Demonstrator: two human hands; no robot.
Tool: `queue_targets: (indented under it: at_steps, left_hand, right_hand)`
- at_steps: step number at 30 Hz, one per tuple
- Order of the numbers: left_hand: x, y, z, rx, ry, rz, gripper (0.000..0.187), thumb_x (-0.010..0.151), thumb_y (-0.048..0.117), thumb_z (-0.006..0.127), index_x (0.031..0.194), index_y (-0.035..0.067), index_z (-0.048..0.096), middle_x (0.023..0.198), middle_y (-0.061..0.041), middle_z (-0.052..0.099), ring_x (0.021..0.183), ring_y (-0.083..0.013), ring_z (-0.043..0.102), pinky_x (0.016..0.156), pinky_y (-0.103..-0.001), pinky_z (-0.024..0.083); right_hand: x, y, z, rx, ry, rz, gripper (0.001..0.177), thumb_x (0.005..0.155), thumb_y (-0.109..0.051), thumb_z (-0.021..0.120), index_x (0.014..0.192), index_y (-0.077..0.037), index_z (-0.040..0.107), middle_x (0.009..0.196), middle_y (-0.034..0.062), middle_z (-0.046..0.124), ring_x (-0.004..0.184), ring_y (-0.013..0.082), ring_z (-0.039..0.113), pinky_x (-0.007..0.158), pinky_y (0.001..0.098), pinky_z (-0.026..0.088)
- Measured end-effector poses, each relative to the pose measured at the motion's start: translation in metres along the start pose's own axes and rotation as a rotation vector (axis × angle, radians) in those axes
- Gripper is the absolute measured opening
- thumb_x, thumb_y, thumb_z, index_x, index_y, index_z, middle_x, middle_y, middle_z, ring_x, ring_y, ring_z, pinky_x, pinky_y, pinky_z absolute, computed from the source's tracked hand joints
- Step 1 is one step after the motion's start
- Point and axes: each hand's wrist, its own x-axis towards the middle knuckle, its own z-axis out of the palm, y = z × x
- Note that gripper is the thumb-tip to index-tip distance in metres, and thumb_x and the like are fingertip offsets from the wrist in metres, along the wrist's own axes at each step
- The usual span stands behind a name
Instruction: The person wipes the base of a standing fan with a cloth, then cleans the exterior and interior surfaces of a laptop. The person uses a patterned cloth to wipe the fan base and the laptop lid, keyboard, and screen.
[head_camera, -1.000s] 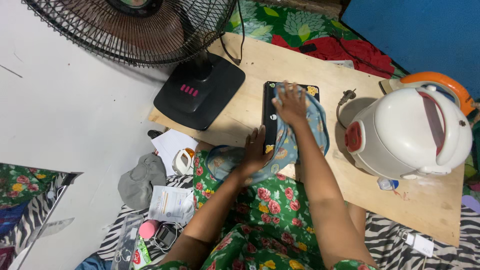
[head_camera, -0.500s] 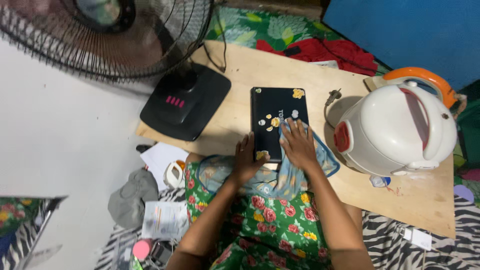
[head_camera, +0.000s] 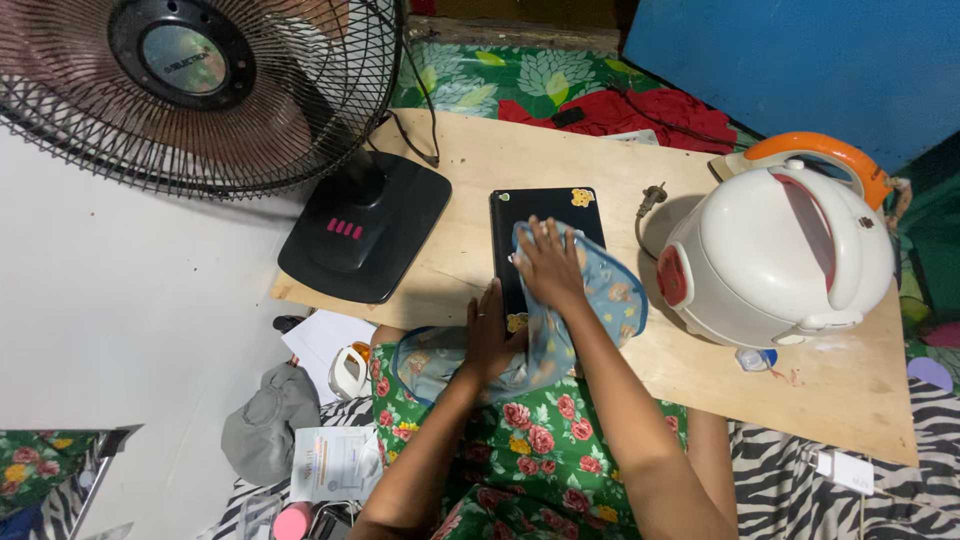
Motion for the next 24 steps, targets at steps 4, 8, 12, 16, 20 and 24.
queue_targets:
  at_steps: [4, 8, 12, 16, 20, 24]
  left_hand:
    - [0.000, 0.011, -0.007, -0.015, 0.011, -0.010, 0.103, 0.092, 0.050, 0.067, 0.160, -0.007, 0.014, 0.164, -0.027, 0.031, 0.155, -0.0353, 0.024, 0.124, -0.057, 0.007]
    - [0.002, 0.018, -0.014, -0.019, -0.019, -0.016, 0.103, 0.094, 0.052, 0.066, 0.159, -0.009, 0.014, 0.162, -0.029, 0.030, 0.155, -0.0375, 0.023, 0.123, -0.058, 0.006]
    - [0.000, 0.018, -0.013, -0.024, 0.015, 0.001, 0.102, 0.094, 0.052, 0.065, 0.159, -0.009, 0.015, 0.162, -0.030, 0.031, 0.155, -0.0393, 0.025, 0.124, -0.058, 0.007]
    - [-0.002, 0.004, 0.001, -0.015, 0.042, 0.010, 0.100, 0.092, 0.048, 0.068, 0.159, -0.008, 0.018, 0.162, -0.028, 0.033, 0.153, -0.0393, 0.029, 0.124, -0.058, 0.011]
    - [0.003, 0.000, 0.001, 0.036, 0.055, 0.040, 0.099, 0.089, 0.040, 0.071, 0.158, -0.007, 0.017, 0.161, -0.027, 0.033, 0.152, -0.0389, 0.031, 0.122, -0.058, 0.013]
    - [0.001, 0.001, 0.001, 0.079, 0.053, 0.058, 0.098, 0.090, 0.036, 0.069, 0.158, -0.008, 0.015, 0.162, -0.029, 0.032, 0.152, -0.0391, 0.031, 0.121, -0.058, 0.015]
  right_hand:
    - [-0.056, -0.007, -0.013, 0.027, 0.051, -0.058, 0.060, 0.103, -0.047, 0.043, 0.159, -0.023, 0.040, 0.170, 0.0048, 0.025, 0.159, 0.0284, 0.015, 0.128, 0.0498, 0.007]
    - [-0.085, 0.004, -0.020, 0.043, 0.081, -0.082, 0.060, 0.102, -0.047, 0.044, 0.157, -0.025, 0.040, 0.170, 0.0032, 0.026, 0.158, 0.0280, 0.014, 0.126, 0.0511, 0.006]
    - [-0.071, 0.028, -0.019, 0.052, 0.017, 0.025, 0.063, 0.101, -0.050, 0.043, 0.158, -0.024, 0.036, 0.170, 0.0057, 0.022, 0.157, 0.0291, 0.011, 0.124, 0.0526, 0.005]
    - [-0.033, 0.054, -0.017, 0.057, 0.045, 0.121, 0.066, 0.101, -0.052, 0.042, 0.160, -0.023, 0.035, 0.172, 0.0076, 0.020, 0.159, 0.0324, 0.010, 0.125, 0.0548, 0.008]
    - [0.005, 0.062, -0.017, 0.057, 0.009, 0.228, 0.070, 0.099, -0.056, 0.039, 0.161, -0.026, 0.029, 0.171, 0.0074, 0.014, 0.157, 0.0353, 0.006, 0.122, 0.0565, 0.008]
    - [0.035, 0.064, -0.013, 0.082, 0.057, 0.269, 0.070, 0.100, -0.055, 0.038, 0.161, -0.023, 0.028, 0.171, 0.0079, 0.014, 0.157, 0.0355, 0.006, 0.122, 0.0571, 0.006]
